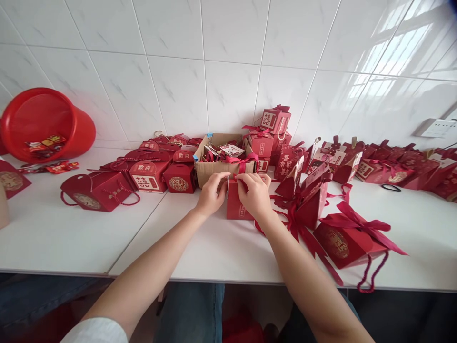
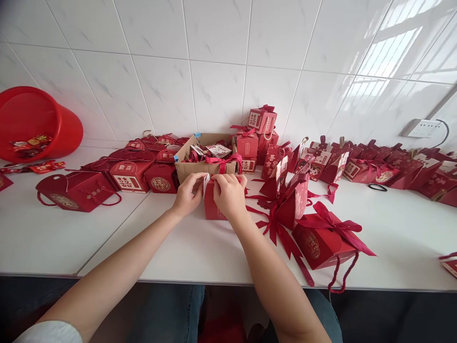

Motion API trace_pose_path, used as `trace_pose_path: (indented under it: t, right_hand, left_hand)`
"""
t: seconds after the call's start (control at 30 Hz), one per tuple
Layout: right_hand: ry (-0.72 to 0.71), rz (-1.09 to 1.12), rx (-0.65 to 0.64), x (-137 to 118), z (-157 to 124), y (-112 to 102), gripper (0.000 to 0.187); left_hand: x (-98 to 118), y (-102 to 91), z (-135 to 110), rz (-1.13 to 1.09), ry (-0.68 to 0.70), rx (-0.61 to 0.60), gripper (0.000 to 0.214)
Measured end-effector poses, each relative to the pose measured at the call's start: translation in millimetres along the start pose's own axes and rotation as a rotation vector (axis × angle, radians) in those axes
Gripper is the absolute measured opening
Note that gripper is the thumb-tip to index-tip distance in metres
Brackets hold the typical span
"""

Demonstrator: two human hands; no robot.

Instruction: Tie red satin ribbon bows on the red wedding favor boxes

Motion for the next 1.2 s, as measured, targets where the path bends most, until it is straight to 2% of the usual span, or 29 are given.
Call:
trace_pose_path:
  t: [0.2,0.4,0.63,0.83,1.2]
  right_hand:
    - [0.083,0.084,0.016,2.8,0.2,0.0,0.016]
    - [0.125,0.192,-0.03,5.2,0.4,0.3,0.014]
    - [0.052,0.07,-0.045,-0.3,-0.6,-0.5,0.013]
    - [0.048,0.1,-0.032,0.8,0.1,-0.6,0.017]
    - [-0.003,0.053,-0.082,-4.8,-0.8,-5.6,0.017]
  left_hand:
    - [-0.1,1.6,-2.6,-0.051,-0.052,0.009,0.029]
    - [-2.0,2.2,-3.1,-0.104,-0.108,0.036,0.02]
    - [-1.8,2.6,-3.4,-0.117,-0.117,0.023,0.025]
    - [-1.0,2.1,-4.2,-0.117,-0.101,0.014,0.027]
    - [4.3,0.8,-4.6,-0.122,-0.031,-0.014,0.026]
Point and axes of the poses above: each hand's wrist, its own z-axis towards the middle knuckle, its own y-axis out of the palm, x = y × z, the point moved 4 cm from there along z, towards the middle knuckle, and after that the axes turned 3 degrees about x, right-handed, at the moved point
